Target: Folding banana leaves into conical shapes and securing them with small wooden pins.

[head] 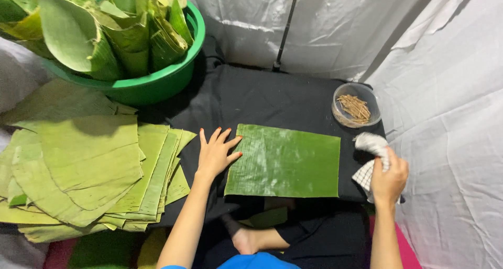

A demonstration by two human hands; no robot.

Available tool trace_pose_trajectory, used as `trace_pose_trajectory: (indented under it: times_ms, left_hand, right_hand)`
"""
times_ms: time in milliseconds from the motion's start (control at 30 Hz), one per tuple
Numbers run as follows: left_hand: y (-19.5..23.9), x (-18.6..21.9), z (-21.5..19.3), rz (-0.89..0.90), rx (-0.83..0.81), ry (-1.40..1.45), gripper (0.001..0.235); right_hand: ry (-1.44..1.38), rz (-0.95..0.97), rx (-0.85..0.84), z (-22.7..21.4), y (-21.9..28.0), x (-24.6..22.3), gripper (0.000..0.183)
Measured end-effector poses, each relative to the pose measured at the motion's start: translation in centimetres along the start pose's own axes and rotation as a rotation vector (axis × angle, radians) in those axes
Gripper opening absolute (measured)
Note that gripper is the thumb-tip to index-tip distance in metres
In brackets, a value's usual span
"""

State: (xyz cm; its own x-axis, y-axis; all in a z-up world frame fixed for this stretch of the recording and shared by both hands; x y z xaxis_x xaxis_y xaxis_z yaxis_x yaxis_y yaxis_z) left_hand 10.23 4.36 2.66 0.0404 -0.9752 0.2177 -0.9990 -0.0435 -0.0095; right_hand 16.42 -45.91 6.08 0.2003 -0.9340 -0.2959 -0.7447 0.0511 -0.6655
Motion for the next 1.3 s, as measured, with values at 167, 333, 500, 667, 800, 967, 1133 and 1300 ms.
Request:
trace_pose_trajectory:
  times_ms: [167,333,500,667,800,967,1133,1300]
  left_hand:
    - [0.0,-0.1,0.7,0.028,0.061,0.009,0.07]
    - [0.3,0.2,0.3,0.072,0.128,0.009,0.094]
    - [-0.2,0.0,0.9,0.081,0.076,0.026,0.105]
    - [-0.3,-0.6,1.5,0.074,0.095,0.038,0.107]
    - [-0.2,-0.3,0.9,0.08,0.088,0.095,0.111]
    - [-0.3,-0.3,1.1,0.051,0.001,0.066,0.113]
    - [-0.3,-0.3,1.4,0.035,-0.04,0.049,0.115]
    - [0.0,-0.3,0.5,0.007,0.013,0.079,0.086]
  right_hand:
    - [-0.36,0.182,-0.112,-2.7,-0.4,-10.8,0.048]
    - [-0.377,-0.069,-0.347,6.7,5.4,-18.4,0.051]
    - [-0.238,-0.306,-0.673,10.2,9.0,-31.8,0.058]
    - [-0.196,-0.285,-0.751,12.9,8.9,-32.7,0.059]
    - [-0.128,-0.241,-0.594,12.6,6.1,-27.3,0.059]
    - [0.046,0.005,-0.587,9.8,3.4,-14.5,0.055]
    - [-0.055,0.064,-0.458,6.2,2.7,-7.3,0.05]
    - [-0.081,0.003,-0.094,0.0,-0.3,-4.2,0.046]
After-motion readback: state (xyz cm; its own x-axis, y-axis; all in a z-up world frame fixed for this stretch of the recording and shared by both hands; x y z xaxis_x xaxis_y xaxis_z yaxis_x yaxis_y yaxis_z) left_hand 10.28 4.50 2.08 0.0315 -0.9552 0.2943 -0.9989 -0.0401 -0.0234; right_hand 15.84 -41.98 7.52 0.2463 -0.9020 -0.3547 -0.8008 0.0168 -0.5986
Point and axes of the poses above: each hand's wrist, its own y-axis away from the middle knuckle, its own z-axis out of the palm, x = y × z, the point moved 9 cm from there along -y, towards the middle knuckle
